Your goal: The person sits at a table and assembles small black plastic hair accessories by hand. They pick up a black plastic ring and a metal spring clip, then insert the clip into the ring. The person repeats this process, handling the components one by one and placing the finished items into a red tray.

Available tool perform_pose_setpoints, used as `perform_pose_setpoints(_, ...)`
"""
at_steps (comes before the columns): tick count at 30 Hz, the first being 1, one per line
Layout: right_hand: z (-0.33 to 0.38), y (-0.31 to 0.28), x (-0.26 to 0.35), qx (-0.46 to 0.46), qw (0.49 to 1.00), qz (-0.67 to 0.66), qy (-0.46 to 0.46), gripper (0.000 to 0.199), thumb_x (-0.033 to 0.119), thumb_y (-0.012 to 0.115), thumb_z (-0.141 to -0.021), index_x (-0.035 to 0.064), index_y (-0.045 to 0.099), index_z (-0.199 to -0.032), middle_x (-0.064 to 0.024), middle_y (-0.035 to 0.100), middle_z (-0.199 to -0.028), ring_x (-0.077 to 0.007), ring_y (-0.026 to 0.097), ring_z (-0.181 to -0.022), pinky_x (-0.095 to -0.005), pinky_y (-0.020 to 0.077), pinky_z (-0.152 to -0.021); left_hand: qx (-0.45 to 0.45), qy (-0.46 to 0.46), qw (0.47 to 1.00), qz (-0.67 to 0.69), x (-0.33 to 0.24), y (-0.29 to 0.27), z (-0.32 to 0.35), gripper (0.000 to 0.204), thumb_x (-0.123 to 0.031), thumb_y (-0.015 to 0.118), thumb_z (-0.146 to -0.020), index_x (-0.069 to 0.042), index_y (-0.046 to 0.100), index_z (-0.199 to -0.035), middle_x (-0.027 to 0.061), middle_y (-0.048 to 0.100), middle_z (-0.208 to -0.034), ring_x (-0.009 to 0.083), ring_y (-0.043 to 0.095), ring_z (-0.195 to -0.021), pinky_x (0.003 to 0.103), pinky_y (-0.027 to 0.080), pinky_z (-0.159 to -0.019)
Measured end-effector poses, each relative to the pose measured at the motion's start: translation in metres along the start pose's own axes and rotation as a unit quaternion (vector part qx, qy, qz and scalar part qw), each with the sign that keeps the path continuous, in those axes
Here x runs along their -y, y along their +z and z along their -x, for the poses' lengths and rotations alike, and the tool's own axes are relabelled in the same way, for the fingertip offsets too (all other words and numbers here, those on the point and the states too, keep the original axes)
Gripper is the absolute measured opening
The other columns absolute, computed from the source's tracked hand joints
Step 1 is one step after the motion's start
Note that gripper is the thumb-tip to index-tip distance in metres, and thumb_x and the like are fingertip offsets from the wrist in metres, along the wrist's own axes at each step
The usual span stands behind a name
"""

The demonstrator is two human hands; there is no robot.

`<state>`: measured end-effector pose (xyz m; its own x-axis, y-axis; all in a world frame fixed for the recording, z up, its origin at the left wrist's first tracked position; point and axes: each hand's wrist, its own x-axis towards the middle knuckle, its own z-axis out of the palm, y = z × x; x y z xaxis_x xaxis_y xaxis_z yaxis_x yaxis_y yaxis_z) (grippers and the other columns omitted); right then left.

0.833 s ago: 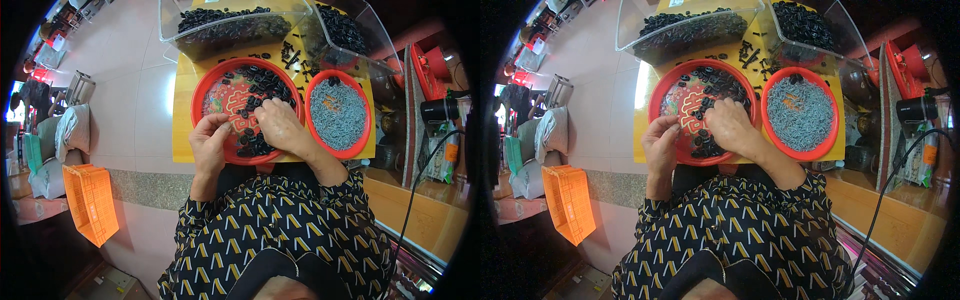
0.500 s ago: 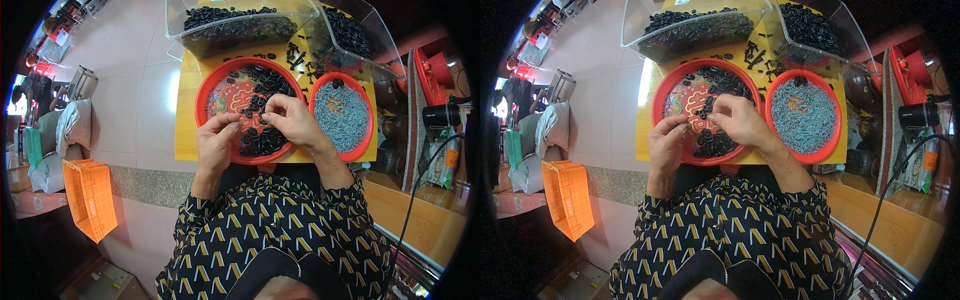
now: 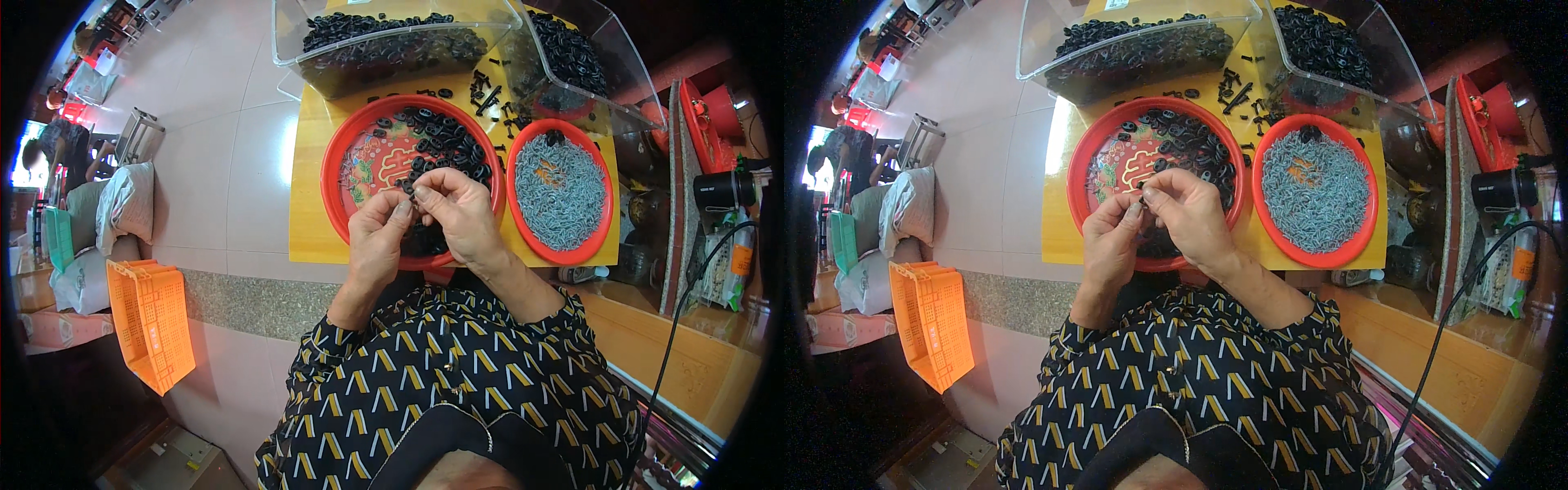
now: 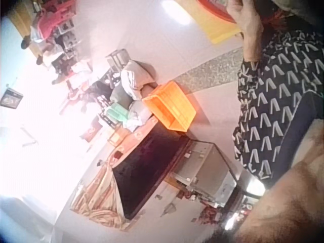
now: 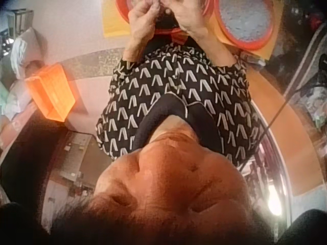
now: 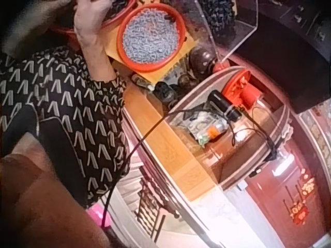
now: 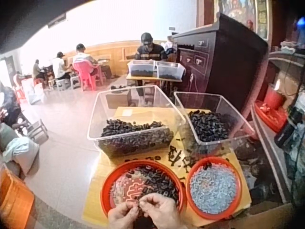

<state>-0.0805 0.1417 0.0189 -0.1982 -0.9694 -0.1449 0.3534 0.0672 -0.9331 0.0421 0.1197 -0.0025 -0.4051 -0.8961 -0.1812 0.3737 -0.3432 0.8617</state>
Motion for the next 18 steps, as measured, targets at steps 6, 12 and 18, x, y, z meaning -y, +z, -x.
perform_pose_setpoints(6,0.011,-0.01,0.0,0.009,0.987,0.149,-0.061,0.004,0.004,0.056,-0.078,0.0001,0.056,-0.08,0.0003,0.055,-0.071,-0.0027,0.049,-0.062,-0.0183,0.0414,-0.053,0.005,-0.013,1.0,-0.004,0.001,0.0,0.003,0.01,-0.01,0.051,-0.085,0.0,0.053,-0.087,-0.0007,0.053,-0.077,0.0047,0.046,-0.069,0.017,0.037,-0.061)
perform_pose_setpoints(12,0.014,-0.018,0.013,0.051,0.984,0.164,0.051,0.007,0.004,0.058,-0.077,0.0007,0.056,-0.082,0.0002,0.056,-0.069,-0.0035,0.051,-0.059,-0.0181,0.0417,-0.05,0.01,-0.02,1.0,-0.008,0.0,0.006,0.005,0.011,-0.01,0.051,-0.085,0.0,0.053,-0.088,-0.001,0.052,-0.078,0.0046,0.045,-0.069,0.018,0.037,-0.061)
perform_pose_setpoints(18,0.013,-0.014,0.017,0.047,0.988,0.121,0.086,0.011,-0.001,0.056,-0.077,-0.0008,0.054,-0.088,-0.0018,0.056,-0.073,-0.006,0.055,-0.059,-0.0174,0.0467,-0.049,0.026,-0.022,0.999,0.014,0.003,0.001,0.004,0.012,-0.012,0.05,-0.086,0.0,0.053,-0.087,-0.001,0.051,-0.075,0.005,0.042,-0.065,0.018,0.035,-0.059)
